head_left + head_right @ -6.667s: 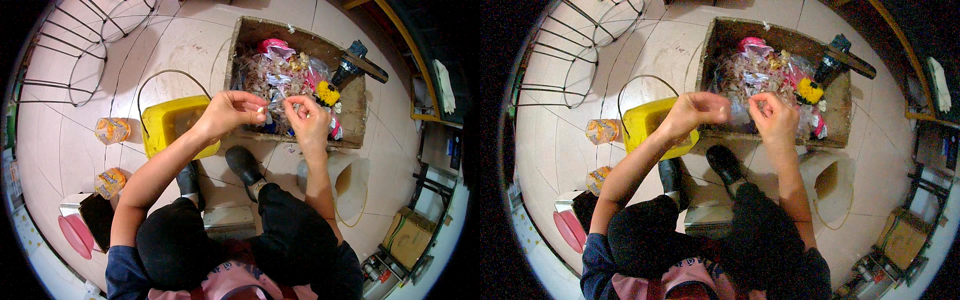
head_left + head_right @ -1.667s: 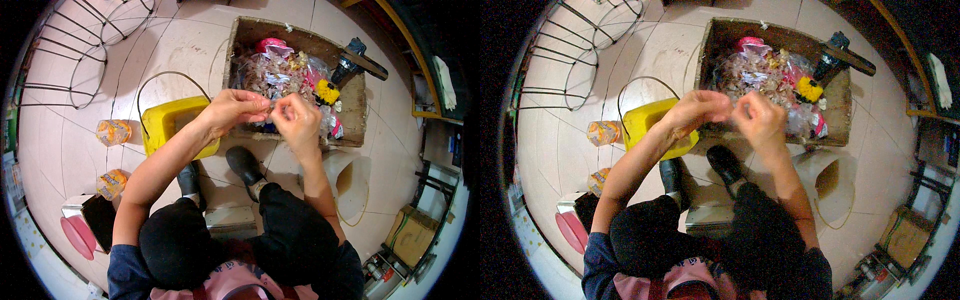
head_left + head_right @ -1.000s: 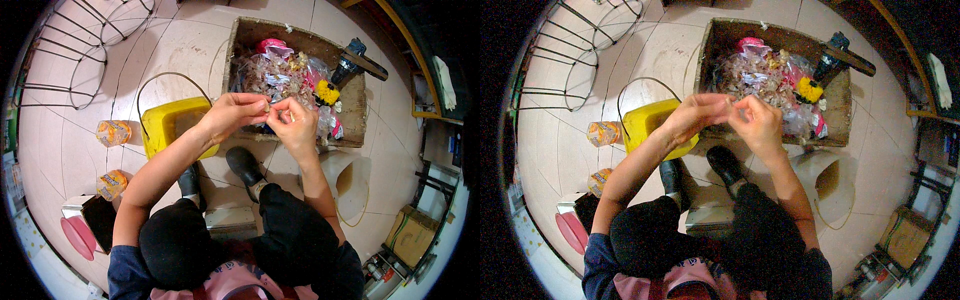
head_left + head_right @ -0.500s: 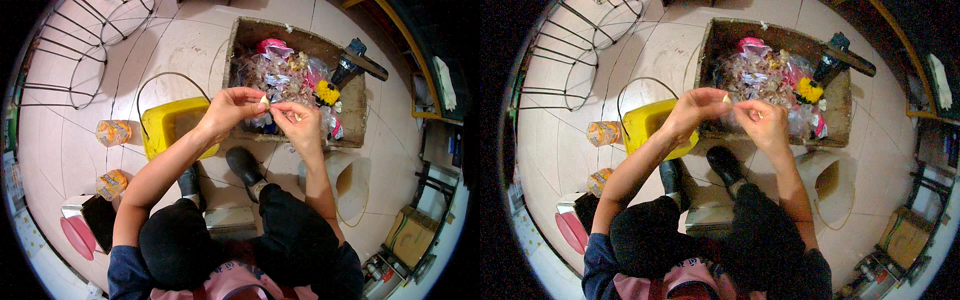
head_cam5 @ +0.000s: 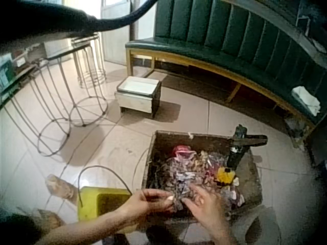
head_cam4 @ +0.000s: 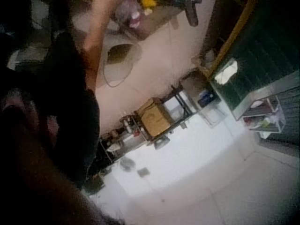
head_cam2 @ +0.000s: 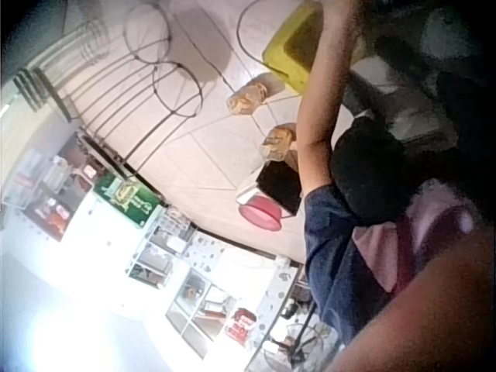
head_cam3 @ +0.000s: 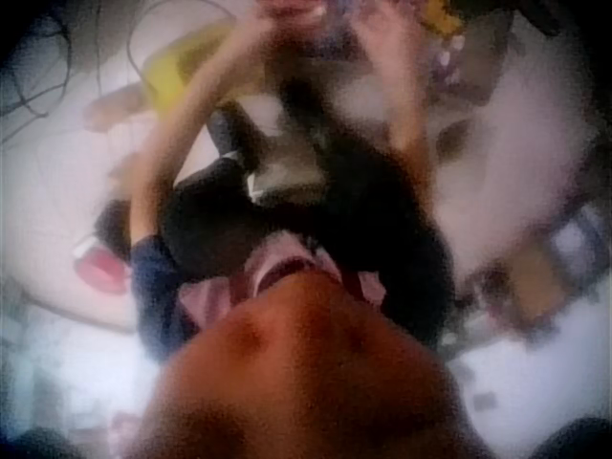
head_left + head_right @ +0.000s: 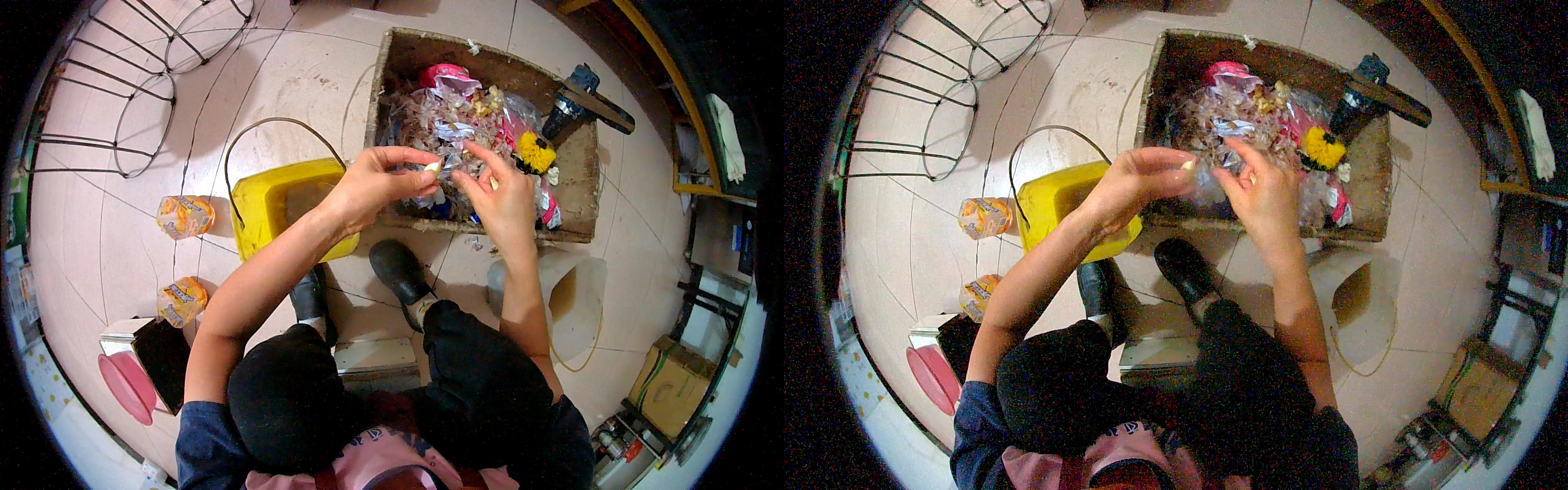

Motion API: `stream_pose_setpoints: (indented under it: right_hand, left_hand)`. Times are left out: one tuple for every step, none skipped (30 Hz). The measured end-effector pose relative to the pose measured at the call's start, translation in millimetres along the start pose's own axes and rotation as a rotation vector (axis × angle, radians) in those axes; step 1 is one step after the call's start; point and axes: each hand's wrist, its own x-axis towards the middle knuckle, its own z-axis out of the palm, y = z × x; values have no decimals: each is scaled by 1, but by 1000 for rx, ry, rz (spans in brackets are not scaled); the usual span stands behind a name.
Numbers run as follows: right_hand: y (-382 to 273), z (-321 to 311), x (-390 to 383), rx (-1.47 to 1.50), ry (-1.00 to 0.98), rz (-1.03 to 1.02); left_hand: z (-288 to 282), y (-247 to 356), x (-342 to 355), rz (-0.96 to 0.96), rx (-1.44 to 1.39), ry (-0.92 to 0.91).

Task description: The person sits on a low stool and peels garlic cloves by hand, removing the skins and placing the peeled cloves into a yellow bucket. The person repeatedly picks up cloves, peels them, and transfers them to the bucket.

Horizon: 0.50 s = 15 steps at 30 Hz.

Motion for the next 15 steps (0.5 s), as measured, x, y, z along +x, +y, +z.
stream_pose_setpoints:
  right_hand:
    - [-1, 1, -1, 66, -27, 18]
    - [-3, 3, -4, 130, -54, 39]
    - [-4, 4, -6, 195, -80, 59]
    - [-4, 8, -5, 214, -62, 51]
    - [-2, 12, -5, 234, -44, 43]
    - [0, 15, -4, 255, -26, 35]
    - [3, 16, -4, 255, -23, 30]
    - [5, 16, -4, 255, -20, 23]
    - [6, 15, -4, 255, -18, 17]
    - [6, 15, -4, 259, -10, 40]
    - [5, 14, -4, 263, -2, 62]
    - [4, 13, -3, 267, 6, 83]
    - [0, 10, -4, 263, -21, 77]
    - [-6, 6, -5, 261, -47, 74]
    - [-9, 4, -5, 259, -73, 70]
  left_hand:
    - [0, 1, 0, 43, 115, 15]
    - [0, 1, 0, 84, 229, 27]
    - [0, 1, 1, 125, 343, 39]
    - [1, 1, 1, 158, 410, 51]
    - [2, 1, 1, 192, 478, 63]
    - [3, 1, 0, 226, 546, 75]
    - [6, 3, -1, 247, 562, 88]
    - [9, 6, -4, 269, 578, 101]
    - [11, 7, -6, 291, 594, 115]
    - [10, 6, -5, 310, 591, 120]
    - [8, 5, -4, 330, 587, 125]
    - [7, 4, -4, 350, 583, 130]
    - [7, 5, -4, 343, 595, 135]
    - [8, 6, -4, 333, 609, 140]
    - [9, 7, -4, 323, 622, 145]
